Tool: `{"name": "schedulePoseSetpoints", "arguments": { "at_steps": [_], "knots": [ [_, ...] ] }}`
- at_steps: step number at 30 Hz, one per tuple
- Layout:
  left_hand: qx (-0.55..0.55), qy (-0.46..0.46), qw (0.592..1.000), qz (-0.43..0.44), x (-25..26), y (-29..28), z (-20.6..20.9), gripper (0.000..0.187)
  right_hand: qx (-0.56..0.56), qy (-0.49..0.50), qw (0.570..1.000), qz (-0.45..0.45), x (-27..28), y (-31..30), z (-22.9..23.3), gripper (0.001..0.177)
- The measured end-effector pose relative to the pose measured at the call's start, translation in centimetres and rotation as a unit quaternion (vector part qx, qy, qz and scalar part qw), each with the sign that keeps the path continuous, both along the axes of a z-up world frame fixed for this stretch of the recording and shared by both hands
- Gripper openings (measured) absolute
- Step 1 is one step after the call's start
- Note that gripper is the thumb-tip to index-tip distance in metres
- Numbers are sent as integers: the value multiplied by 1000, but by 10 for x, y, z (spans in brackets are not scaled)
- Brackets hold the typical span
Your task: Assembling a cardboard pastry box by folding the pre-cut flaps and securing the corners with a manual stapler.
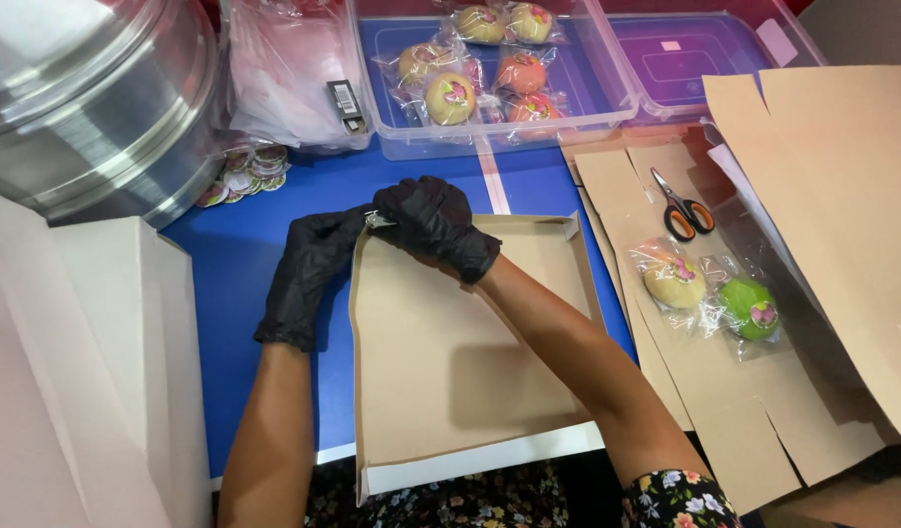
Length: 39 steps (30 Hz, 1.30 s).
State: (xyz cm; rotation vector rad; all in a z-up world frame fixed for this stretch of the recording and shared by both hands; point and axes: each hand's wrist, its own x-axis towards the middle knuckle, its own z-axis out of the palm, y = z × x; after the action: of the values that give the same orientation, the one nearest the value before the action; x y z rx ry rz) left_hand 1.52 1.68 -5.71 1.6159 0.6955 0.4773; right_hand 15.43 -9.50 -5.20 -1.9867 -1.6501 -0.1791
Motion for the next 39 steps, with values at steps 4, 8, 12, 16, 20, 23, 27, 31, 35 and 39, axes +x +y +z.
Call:
{"name": "schedulePoseSetpoints", "arguments": {
  "at_steps": [4, 8, 12, 16, 20, 23, 27, 31, 35, 39],
  "knots": [
    [42, 23, 999, 9, 12, 14, -43, 37, -8, 9, 1000, -21, 0, -2, 0, 33],
    [53, 13, 998, 20, 15, 21, -59, 31, 180, 255, 950, 6, 23, 5, -34, 11],
    [23, 14, 999, 16, 7, 14, -33, 38, 138, 400, 906, 29, 4, -25, -12, 19],
    [40, 22, 999, 11, 6, 12, -28, 39, -117, 190, 975, -20, -32, -39, 3, 16],
    [41, 18, 999, -1, 0, 9, -18, 36, -90, 124, 988, 29, -41, -31, -6, 44],
    [30, -2, 1000, -7, 8, 38, -47, 26, 1, 185, 981, 52, -42, -21, -7, 44],
    [27, 7, 1000, 3, 7, 34, -43, 26, 92, 308, 947, 20, -17, -3, -66, 48],
    [31, -58, 998, 12, -1, 27, -29, 27, 228, 537, 808, -79, -36, -7, -7, 14],
    [-22, -70, 997, 33, 3, 36, -49, 22, 206, 491, 838, -115, -31, -23, -14, 17],
    [-6, -72, 996, 44, 13, 43, -76, 21, 214, 110, 965, -100, -12, -40, -36, 15]
  ]
}}
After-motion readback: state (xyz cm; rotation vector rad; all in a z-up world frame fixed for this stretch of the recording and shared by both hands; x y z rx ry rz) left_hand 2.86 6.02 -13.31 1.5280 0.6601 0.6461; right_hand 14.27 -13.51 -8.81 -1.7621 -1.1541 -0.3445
